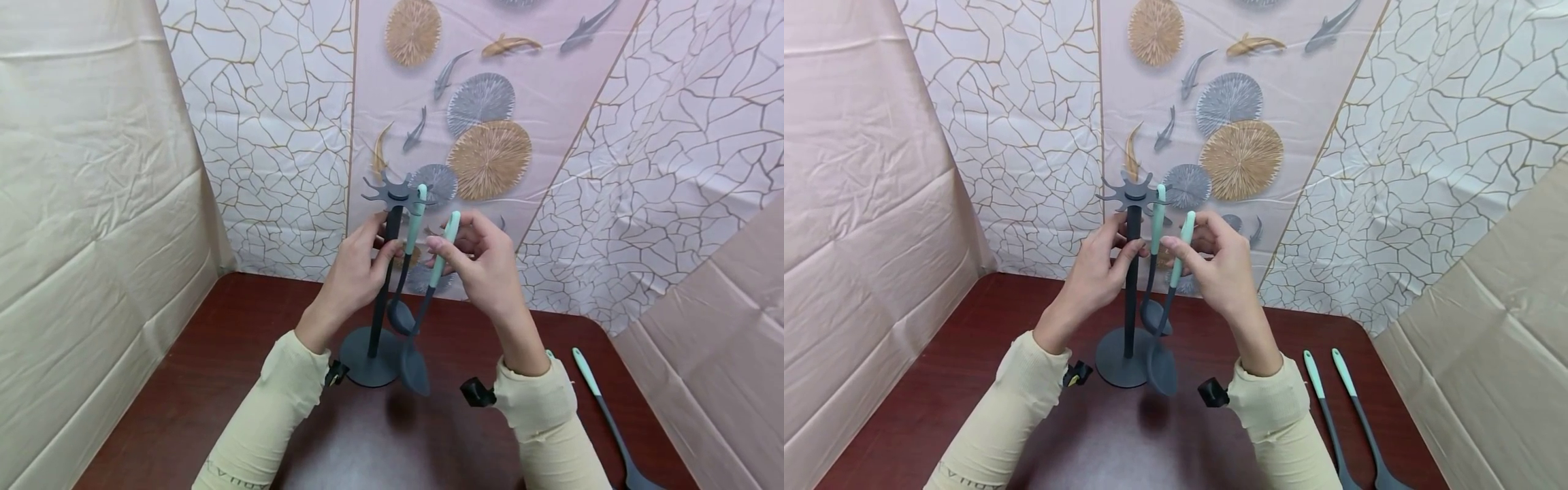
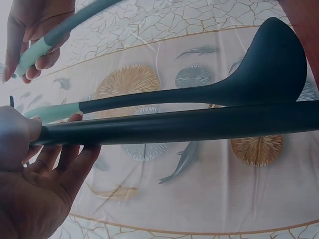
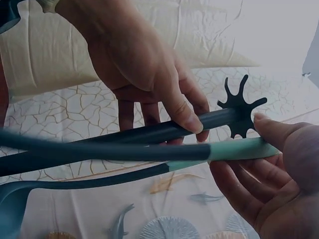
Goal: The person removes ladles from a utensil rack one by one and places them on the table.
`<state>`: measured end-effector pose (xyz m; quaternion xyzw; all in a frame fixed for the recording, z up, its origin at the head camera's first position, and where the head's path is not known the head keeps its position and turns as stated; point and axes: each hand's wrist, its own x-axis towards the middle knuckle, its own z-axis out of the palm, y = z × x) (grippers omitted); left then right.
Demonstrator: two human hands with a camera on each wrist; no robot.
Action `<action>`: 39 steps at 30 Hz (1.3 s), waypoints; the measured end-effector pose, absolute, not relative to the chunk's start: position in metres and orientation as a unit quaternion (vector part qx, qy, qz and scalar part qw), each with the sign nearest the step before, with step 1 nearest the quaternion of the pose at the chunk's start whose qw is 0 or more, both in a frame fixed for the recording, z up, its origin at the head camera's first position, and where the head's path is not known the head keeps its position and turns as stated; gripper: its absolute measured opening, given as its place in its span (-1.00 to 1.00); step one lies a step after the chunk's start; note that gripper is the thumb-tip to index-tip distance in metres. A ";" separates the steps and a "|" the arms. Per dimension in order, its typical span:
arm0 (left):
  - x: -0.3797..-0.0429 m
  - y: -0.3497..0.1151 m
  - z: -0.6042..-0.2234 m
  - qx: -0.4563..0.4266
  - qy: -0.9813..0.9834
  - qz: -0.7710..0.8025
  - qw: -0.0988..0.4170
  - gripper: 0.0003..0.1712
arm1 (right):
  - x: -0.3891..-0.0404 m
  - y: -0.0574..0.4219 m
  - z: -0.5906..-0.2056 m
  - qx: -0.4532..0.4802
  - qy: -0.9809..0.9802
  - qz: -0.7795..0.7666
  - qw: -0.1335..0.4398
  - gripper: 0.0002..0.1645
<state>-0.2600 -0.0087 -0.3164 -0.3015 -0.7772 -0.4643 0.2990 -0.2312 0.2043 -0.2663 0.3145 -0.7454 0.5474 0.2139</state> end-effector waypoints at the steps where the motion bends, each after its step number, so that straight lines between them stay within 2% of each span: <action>1: -0.260 -0.008 -0.316 -0.301 -0.777 -0.465 0.299 -0.54 | -0.231 0.205 -0.266 0.312 -0.748 0.546 0.212 -0.76; 11: -0.260 -0.008 -0.317 -0.295 -0.779 -0.468 0.294 -0.52 | -0.230 0.211 -0.262 0.297 -0.760 0.546 0.189 -0.74; 24: -0.261 -0.008 -0.318 -0.298 -0.778 -0.473 0.288 -0.51 | -0.230 0.220 -0.265 0.284 -0.808 0.467 0.219 -0.74; 31: -0.260 -0.008 -0.318 -0.295 -0.779 -0.472 0.287 -0.53 | -0.231 0.226 -0.266 0.296 -0.779 0.517 0.196 -0.81; 39: -0.259 -0.008 -0.318 -0.297 -0.779 -0.472 0.286 -0.52 | -0.229 0.237 -0.267 0.297 -0.784 0.517 0.171 -0.76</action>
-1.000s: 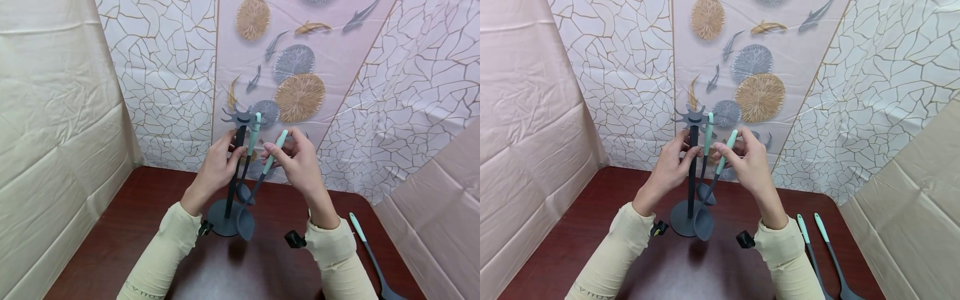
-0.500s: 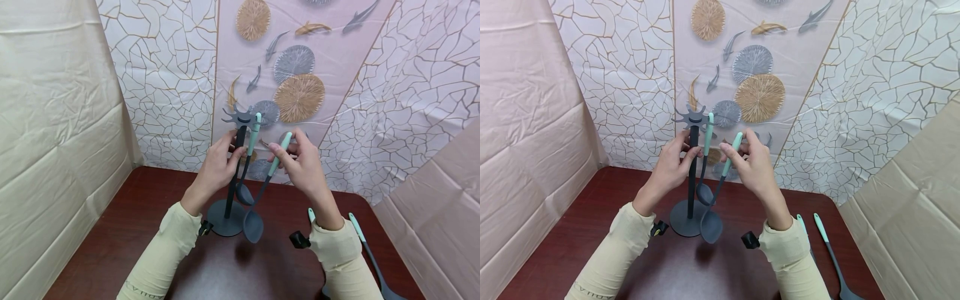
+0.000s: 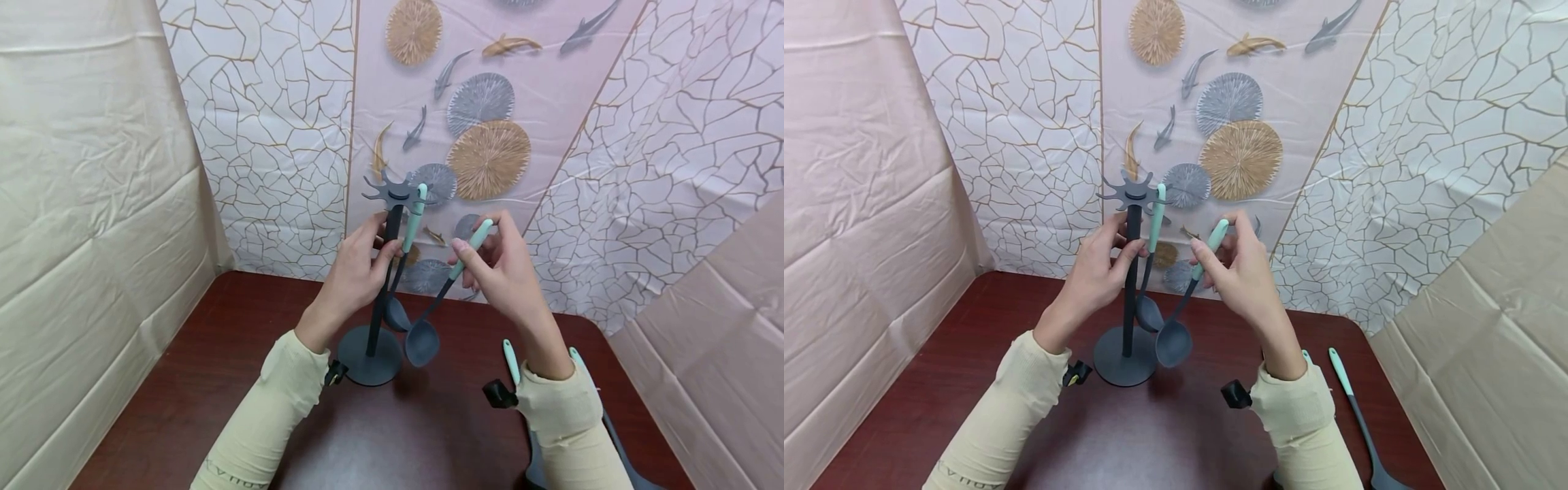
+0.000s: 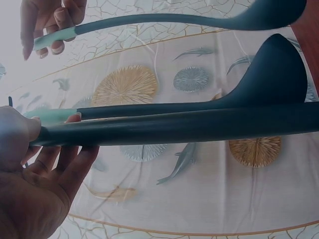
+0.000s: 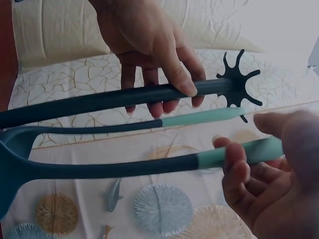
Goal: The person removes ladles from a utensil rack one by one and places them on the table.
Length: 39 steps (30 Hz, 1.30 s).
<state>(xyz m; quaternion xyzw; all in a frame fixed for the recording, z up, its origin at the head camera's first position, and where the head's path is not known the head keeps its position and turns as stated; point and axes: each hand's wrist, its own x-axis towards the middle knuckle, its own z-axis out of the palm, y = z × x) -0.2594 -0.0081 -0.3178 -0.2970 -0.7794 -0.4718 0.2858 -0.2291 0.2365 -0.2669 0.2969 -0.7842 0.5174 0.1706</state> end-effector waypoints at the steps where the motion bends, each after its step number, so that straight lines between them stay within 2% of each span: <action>1: -0.259 -0.008 -0.318 -0.297 -0.780 -0.471 0.286 -0.52 | -0.228 0.238 -0.267 0.297 -0.787 0.515 0.164 -0.75; 7: -0.260 -0.008 -0.318 -0.297 -0.779 -0.474 0.283 -0.52 | -0.221 0.246 -0.268 0.311 -0.809 0.479 0.140 -0.71; 14: -0.259 -0.008 -0.319 -0.298 -0.778 -0.474 0.284 -0.52 | -0.218 0.252 -0.268 0.317 -0.832 0.425 0.164 -0.71; 26: -0.260 -0.007 -0.319 -0.292 -0.778 -0.481 0.278 -0.52 | -0.219 0.261 -0.266 0.322 -0.817 0.446 0.173 -0.74; 39: -0.261 -0.007 -0.320 -0.294 -0.777 -0.485 0.273 -0.50 | -0.229 0.272 -0.268 0.297 -0.783 0.500 0.219 -0.47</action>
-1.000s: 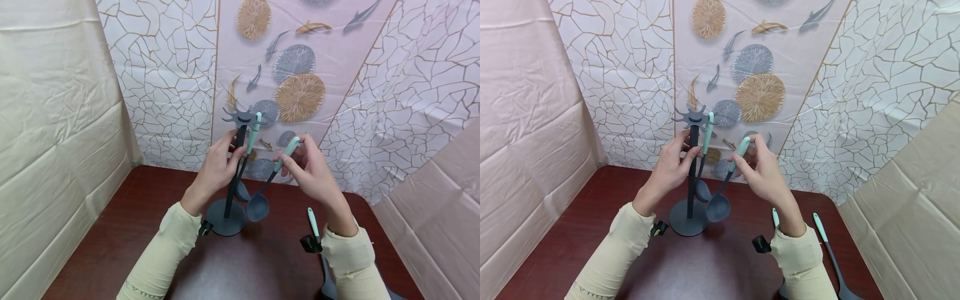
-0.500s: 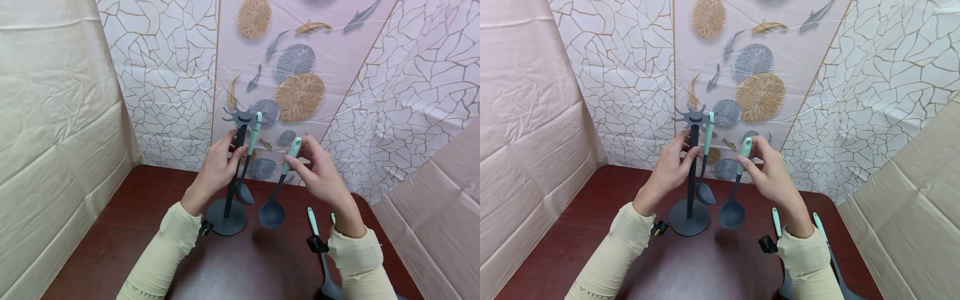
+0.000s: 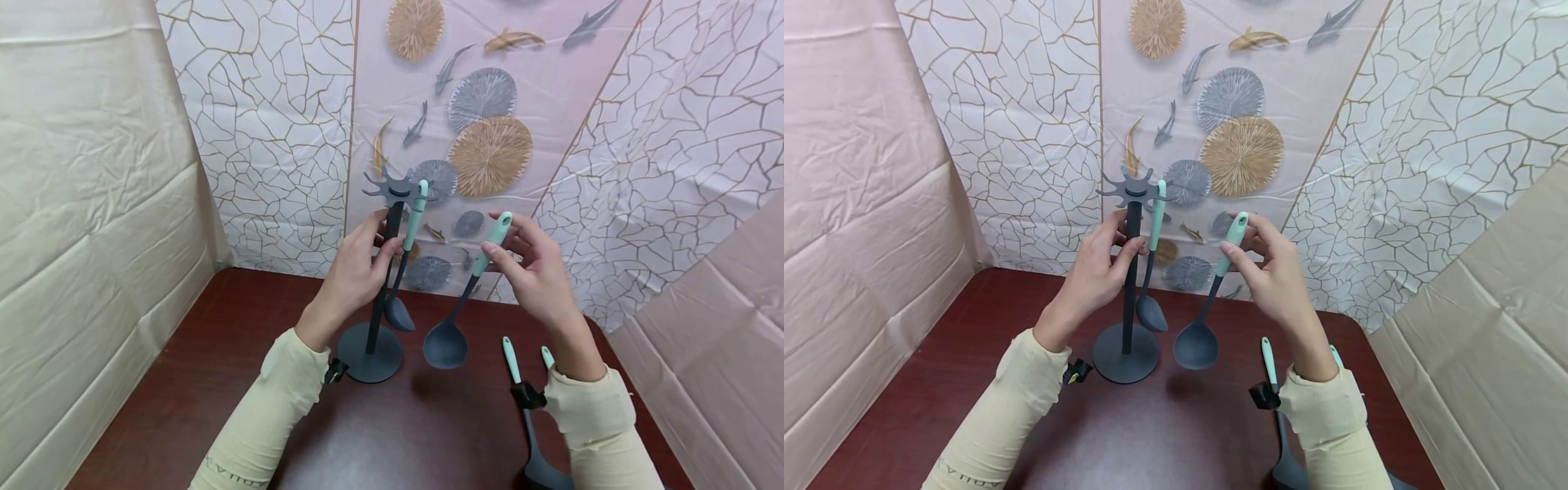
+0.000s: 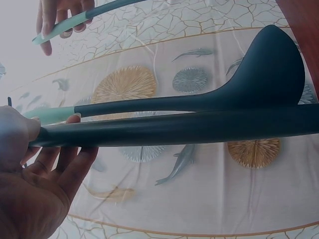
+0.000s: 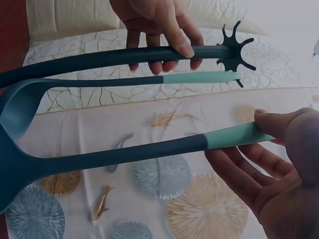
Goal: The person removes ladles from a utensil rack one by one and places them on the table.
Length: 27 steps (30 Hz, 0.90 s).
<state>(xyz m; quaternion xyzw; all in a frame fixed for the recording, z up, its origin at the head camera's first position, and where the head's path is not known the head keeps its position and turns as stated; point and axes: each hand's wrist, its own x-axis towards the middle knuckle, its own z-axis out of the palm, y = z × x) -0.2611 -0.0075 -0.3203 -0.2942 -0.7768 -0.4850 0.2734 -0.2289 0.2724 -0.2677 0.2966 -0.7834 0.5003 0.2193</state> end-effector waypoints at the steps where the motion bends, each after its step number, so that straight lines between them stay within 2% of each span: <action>1: -0.261 -0.007 -0.320 -0.295 -0.776 -0.485 0.273 -0.50 | -0.230 0.274 -0.268 0.293 -0.783 0.501 0.224 -0.45; 7: -0.261 -0.007 -0.321 -0.298 -0.774 -0.486 0.274 -0.51 | -0.236 0.282 -0.270 0.266 -0.794 0.485 0.252 -0.39; 17: -0.261 -0.008 -0.320 -0.298 -0.774 -0.486 0.277 -0.51 | -0.244 0.291 -0.278 0.241 -0.792 0.500 0.255 -0.62; 27: -0.261 -0.008 -0.321 -0.295 -0.775 -0.483 0.280 -0.52 | -0.255 0.303 -0.288 0.202 -0.805 0.505 0.238 -0.56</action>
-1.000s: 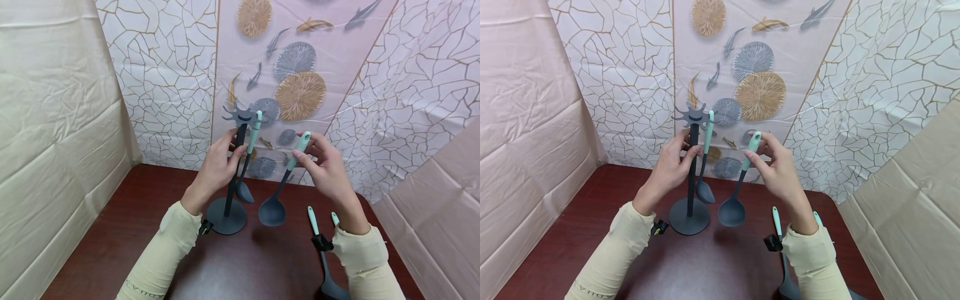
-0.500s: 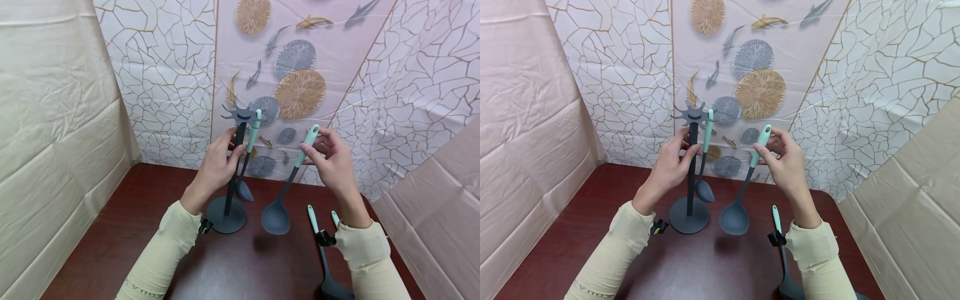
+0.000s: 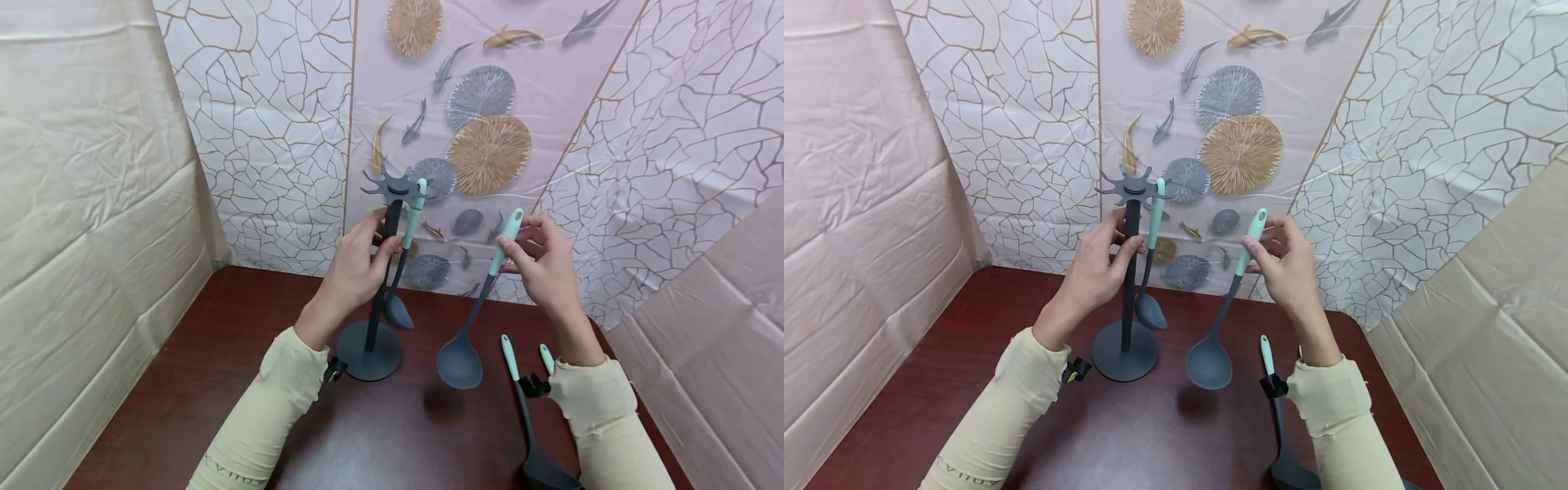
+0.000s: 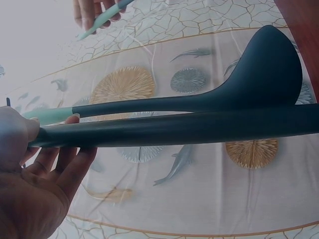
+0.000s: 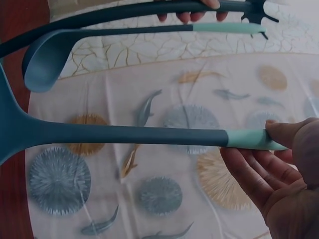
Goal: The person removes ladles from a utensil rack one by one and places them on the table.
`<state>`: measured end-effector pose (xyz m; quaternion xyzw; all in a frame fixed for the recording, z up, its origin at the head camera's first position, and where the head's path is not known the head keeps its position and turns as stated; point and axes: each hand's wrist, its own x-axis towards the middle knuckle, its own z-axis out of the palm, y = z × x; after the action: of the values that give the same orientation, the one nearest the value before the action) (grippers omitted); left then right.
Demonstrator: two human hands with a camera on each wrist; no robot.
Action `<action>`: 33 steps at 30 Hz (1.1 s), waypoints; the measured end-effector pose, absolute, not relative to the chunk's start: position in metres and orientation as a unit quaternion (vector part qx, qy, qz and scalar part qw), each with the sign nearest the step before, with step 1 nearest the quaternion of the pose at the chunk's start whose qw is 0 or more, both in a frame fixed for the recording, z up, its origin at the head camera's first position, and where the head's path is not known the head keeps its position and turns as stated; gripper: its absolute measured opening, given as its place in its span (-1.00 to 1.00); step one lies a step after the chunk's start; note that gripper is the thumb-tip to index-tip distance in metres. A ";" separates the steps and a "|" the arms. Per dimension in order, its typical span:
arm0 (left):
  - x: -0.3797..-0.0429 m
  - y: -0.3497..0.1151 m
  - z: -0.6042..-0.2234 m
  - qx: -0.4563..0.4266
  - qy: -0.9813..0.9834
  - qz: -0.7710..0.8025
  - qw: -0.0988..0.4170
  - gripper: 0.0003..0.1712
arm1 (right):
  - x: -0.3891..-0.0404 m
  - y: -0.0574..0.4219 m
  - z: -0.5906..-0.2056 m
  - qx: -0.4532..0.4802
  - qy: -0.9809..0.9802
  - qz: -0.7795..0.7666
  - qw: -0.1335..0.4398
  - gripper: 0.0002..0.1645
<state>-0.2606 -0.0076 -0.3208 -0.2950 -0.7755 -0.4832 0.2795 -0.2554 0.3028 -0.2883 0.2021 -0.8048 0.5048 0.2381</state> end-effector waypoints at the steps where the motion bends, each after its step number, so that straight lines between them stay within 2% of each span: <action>1: -0.261 -0.008 -0.321 -0.295 -0.776 -0.483 0.279 -0.52 | -0.257 0.304 -0.289 0.198 -0.805 0.507 0.237 -0.55; 15: -0.261 -0.008 -0.322 -0.297 -0.774 -0.487 0.273 -0.52 | -0.277 0.321 -0.311 0.133 -0.853 0.466 0.193 -0.52; 33: -0.261 -0.008 -0.322 -0.294 -0.777 -0.484 0.275 -0.50 | -0.301 0.342 -0.362 0.088 -0.883 0.442 0.134 -0.60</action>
<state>-0.2615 -0.0084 -0.3222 -0.2936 -0.7774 -0.4837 0.2747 -0.3007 0.3417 -0.3617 0.0875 -0.8826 0.4420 0.1340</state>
